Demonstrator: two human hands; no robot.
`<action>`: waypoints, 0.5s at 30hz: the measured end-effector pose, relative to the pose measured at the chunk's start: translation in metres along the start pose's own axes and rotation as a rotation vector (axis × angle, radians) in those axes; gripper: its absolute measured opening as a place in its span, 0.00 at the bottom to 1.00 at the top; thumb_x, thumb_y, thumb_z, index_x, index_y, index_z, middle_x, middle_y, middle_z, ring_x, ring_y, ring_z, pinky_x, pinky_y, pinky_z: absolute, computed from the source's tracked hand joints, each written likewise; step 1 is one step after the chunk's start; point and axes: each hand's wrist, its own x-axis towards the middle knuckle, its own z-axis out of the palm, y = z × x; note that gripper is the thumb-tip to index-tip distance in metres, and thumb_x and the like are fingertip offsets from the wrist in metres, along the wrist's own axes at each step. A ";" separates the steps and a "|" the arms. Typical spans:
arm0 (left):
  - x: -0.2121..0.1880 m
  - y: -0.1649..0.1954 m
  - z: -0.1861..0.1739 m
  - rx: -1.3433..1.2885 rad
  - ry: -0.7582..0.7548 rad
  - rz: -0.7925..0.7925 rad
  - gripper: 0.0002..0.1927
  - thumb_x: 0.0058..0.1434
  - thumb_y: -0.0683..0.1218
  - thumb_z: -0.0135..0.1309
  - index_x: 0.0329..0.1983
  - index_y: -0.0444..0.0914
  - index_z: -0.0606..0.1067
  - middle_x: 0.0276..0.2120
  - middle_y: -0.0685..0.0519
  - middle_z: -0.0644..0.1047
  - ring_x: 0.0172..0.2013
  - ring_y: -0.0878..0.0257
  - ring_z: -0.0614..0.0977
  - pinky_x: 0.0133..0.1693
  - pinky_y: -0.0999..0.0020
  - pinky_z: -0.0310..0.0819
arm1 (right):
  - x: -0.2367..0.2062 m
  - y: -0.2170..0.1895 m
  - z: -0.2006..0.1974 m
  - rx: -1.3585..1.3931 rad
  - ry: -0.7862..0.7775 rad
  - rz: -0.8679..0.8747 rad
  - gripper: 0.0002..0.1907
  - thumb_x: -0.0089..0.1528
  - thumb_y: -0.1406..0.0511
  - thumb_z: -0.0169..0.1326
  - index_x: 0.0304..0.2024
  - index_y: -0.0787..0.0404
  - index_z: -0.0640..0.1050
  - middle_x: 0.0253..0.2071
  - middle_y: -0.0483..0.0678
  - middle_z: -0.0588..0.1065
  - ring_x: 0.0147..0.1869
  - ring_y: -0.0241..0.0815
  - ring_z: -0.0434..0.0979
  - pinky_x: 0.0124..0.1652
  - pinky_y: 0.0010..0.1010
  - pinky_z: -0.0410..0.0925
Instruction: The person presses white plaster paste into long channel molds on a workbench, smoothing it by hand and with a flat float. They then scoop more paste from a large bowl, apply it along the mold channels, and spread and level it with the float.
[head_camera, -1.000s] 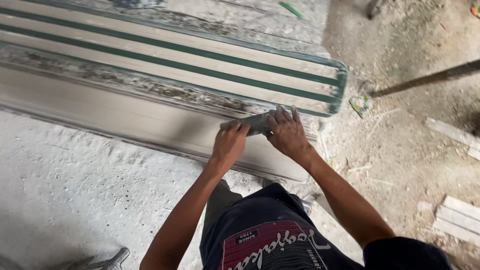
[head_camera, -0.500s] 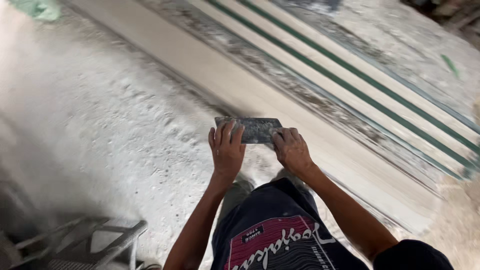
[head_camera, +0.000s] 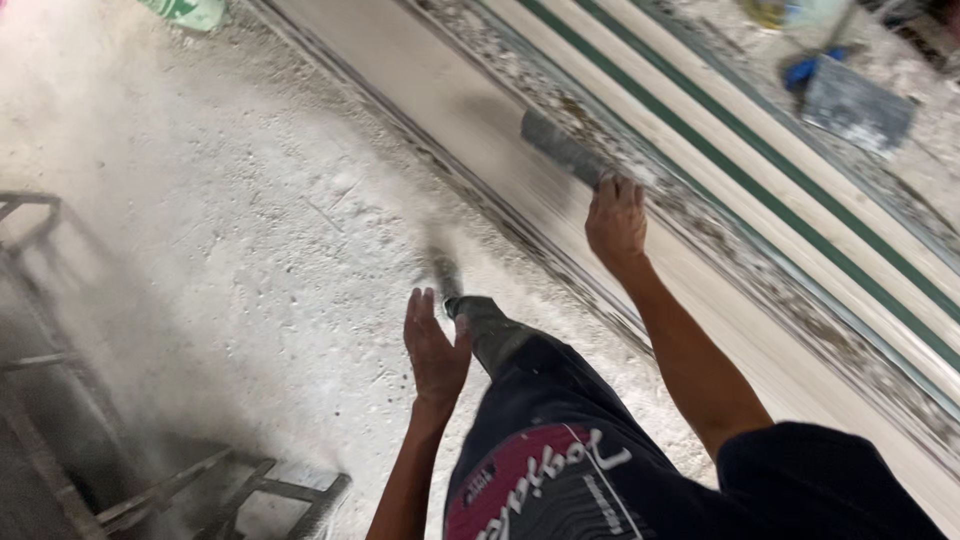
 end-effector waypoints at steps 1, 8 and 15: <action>0.012 -0.022 -0.010 0.024 -0.024 -0.022 0.35 0.62 0.43 0.60 0.69 0.30 0.61 0.65 0.32 0.67 0.66 0.36 0.68 0.65 0.45 0.62 | 0.018 -0.006 0.023 -0.026 0.011 0.007 0.16 0.68 0.68 0.52 0.57 0.70 0.75 0.52 0.62 0.72 0.54 0.61 0.71 0.51 0.53 0.72; 0.156 -0.151 -0.086 0.115 -0.104 -0.123 0.34 0.63 0.43 0.59 0.69 0.29 0.61 0.64 0.33 0.68 0.67 0.38 0.68 0.67 0.47 0.63 | 0.074 -0.052 0.101 -0.135 -0.424 0.257 0.26 0.66 0.65 0.51 0.65 0.68 0.70 0.66 0.71 0.60 0.69 0.72 0.58 0.56 0.63 0.67; 0.299 -0.236 -0.093 -0.021 -0.139 -0.351 0.36 0.62 0.43 0.58 0.70 0.27 0.58 0.66 0.29 0.63 0.66 0.35 0.66 0.63 0.48 0.65 | 0.094 -0.082 0.103 -0.247 -0.759 0.667 0.32 0.61 0.62 0.52 0.68 0.64 0.68 0.70 0.69 0.61 0.72 0.67 0.59 0.61 0.62 0.63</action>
